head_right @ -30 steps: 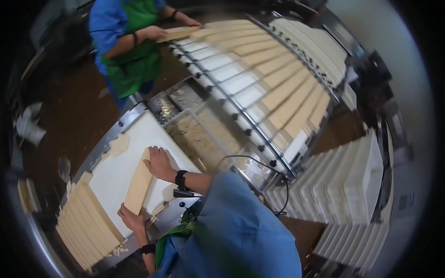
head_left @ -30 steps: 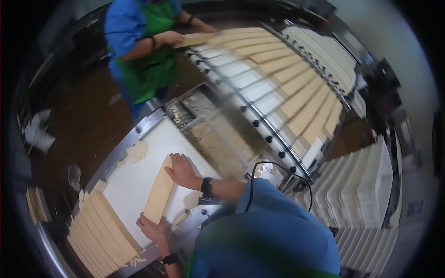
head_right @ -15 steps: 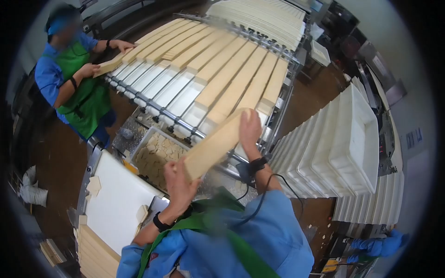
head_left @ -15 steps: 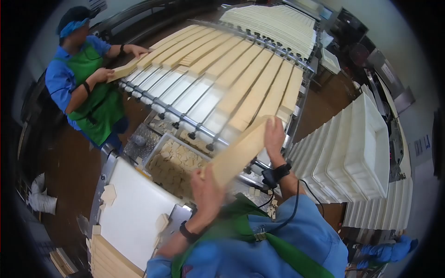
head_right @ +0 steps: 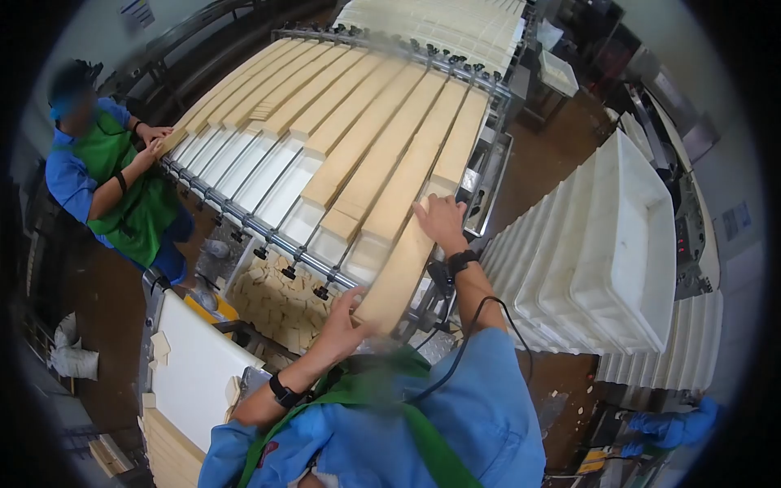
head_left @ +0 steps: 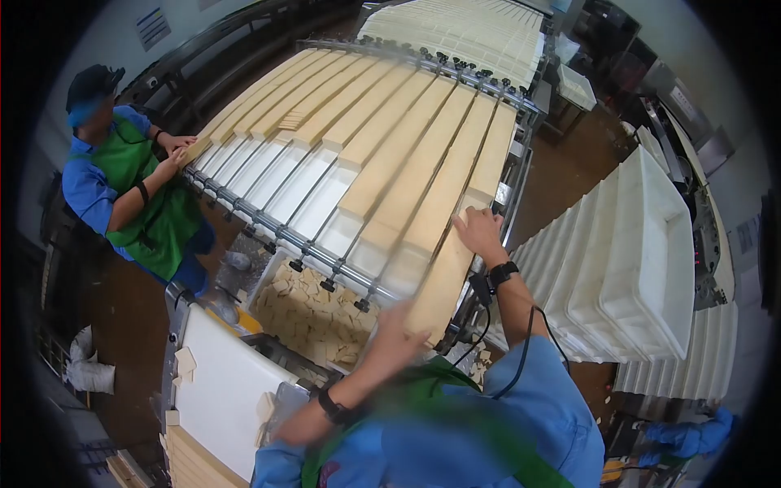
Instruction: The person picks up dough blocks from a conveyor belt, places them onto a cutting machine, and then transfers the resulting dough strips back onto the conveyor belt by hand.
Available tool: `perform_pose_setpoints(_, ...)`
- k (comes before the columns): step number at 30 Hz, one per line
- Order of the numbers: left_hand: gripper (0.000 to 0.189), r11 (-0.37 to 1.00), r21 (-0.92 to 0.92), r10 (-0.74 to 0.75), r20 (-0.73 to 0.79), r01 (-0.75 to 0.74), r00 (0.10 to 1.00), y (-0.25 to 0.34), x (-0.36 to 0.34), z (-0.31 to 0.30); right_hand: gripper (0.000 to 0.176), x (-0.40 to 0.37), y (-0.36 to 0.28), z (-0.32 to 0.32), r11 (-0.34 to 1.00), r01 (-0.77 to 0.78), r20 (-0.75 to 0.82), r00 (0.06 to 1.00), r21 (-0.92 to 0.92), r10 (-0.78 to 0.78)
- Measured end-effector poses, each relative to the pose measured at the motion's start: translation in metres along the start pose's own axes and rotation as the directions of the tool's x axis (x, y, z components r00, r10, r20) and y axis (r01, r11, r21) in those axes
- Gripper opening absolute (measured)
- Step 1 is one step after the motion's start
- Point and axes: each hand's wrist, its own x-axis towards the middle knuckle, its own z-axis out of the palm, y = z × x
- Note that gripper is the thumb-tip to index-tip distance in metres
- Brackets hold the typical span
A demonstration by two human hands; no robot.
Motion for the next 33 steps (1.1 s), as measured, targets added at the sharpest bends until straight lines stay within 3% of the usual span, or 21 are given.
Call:
perform_pose_setpoints(4, 0.075, 1.000, 0.022, -0.001, 0.003, 0.001, 1.000, 0.001, 0.006, 0.003, 0.053, 0.001, 0.002, 0.004, 0.997, 0.045, -0.082, 0.995, -0.065, -0.050)
perform_pose_setpoints(5, 0.074, 0.997, -0.044, -0.064, -0.017, 0.063, 0.998, 0.003, 0.009, 0.007, 0.053, 0.003, 0.004, 0.004, 0.997, 0.055, -0.081, 0.995, -0.062, -0.060)
perform_pose_setpoints(7, 0.073, 0.986, -0.113, -0.128, -0.031, 0.124, 0.991, 0.009, 0.016, 0.012, 0.050, 0.000, 0.009, 0.004, 0.978, 0.117, -0.350, 0.921, -0.175, -0.173)
perform_pose_setpoints(8, 0.071, 0.993, -0.037, -0.118, -0.065, 0.116, 0.991, 0.012, 0.024, 0.015, 0.050, -0.003, 0.010, 0.006, 0.977, 0.118, -0.349, 0.921, -0.176, -0.174)
perform_pose_setpoints(10, 0.068, 0.994, 0.036, -0.098, -0.099, 0.102, 0.990, 0.009, 0.040, 0.029, 0.044, -0.007, 0.010, 0.007, 0.989, 0.083, -0.392, 0.912, -0.120, -0.124)
perform_pose_setpoints(14, 0.062, 0.996, -0.056, -0.088, -0.256, 0.076, 0.963, -0.011, 0.073, 0.057, 0.040, -0.041, 0.004, -0.005, 0.991, 0.132, -0.454, 0.884, 0.015, -0.111)
perform_pose_setpoints(16, 0.061, 0.990, -0.034, -0.139, -0.299, 0.135, 0.944, -0.003, 0.074, 0.060, 0.045, -0.067, -0.002, -0.017, 0.959, 0.203, -0.337, 0.933, 0.197, -0.128)
perform_pose_setpoints(18, 0.064, 0.993, -0.038, -0.121, -0.287, 0.115, 0.950, 0.003, 0.075, 0.055, 0.056, -0.092, 0.006, 0.000, 0.902, 0.355, -0.264, 0.920, 0.247, -0.290)
perform_pose_setpoints(20, 0.070, 0.989, -0.033, -0.149, -0.273, 0.145, 0.951, 0.002, 0.073, 0.053, 0.068, -0.118, -0.003, -0.008, 0.824, 0.396, -0.053, 0.910, 0.405, -0.411)
perform_pose_setpoints(21, 0.073, 0.991, -0.070, -0.132, -0.270, 0.117, 0.954, -0.007, 0.075, 0.056, 0.068, -0.129, -0.016, -0.019, 0.821, 0.406, -0.057, 0.906, 0.400, -0.420)
perform_pose_setpoints(23, 0.072, 0.990, -0.073, -0.133, -0.272, 0.118, 0.953, -0.003, 0.072, 0.054, 0.075, -0.146, -0.039, -0.038, 0.854, 0.334, 0.252, 0.856, 0.398, -0.452)
perform_pose_setpoints(27, 0.069, 0.997, -0.030, -0.070, -0.249, 0.064, 0.966, -0.004, 0.068, 0.044, 0.077, -0.148, -0.043, -0.033, 0.874, 0.422, 0.244, 0.845, 0.241, -0.475)
perform_pose_setpoints(29, 0.070, 1.000, -0.006, -0.023, -0.222, 0.023, 0.975, -0.024, 0.062, 0.031, 0.078, -0.151, -0.041, -0.019, 0.873, 0.480, 0.169, 0.857, 0.080, -0.487)
perform_pose_setpoints(31, 0.071, 1.000, 0.018, 0.018, -0.195, -0.014, 0.981, -0.041, 0.048, 0.010, 0.079, -0.156, -0.044, -0.014, 0.877, 0.479, 0.177, 0.861, 0.034, -0.476)
perform_pose_setpoints(33, 0.071, 0.989, -0.099, 0.060, -0.432, -0.114, 0.900, -0.055, 0.027, -0.018, 0.083, -0.156, -0.045, -0.009, 0.873, 0.483, 0.191, 0.865, -0.064, -0.464)
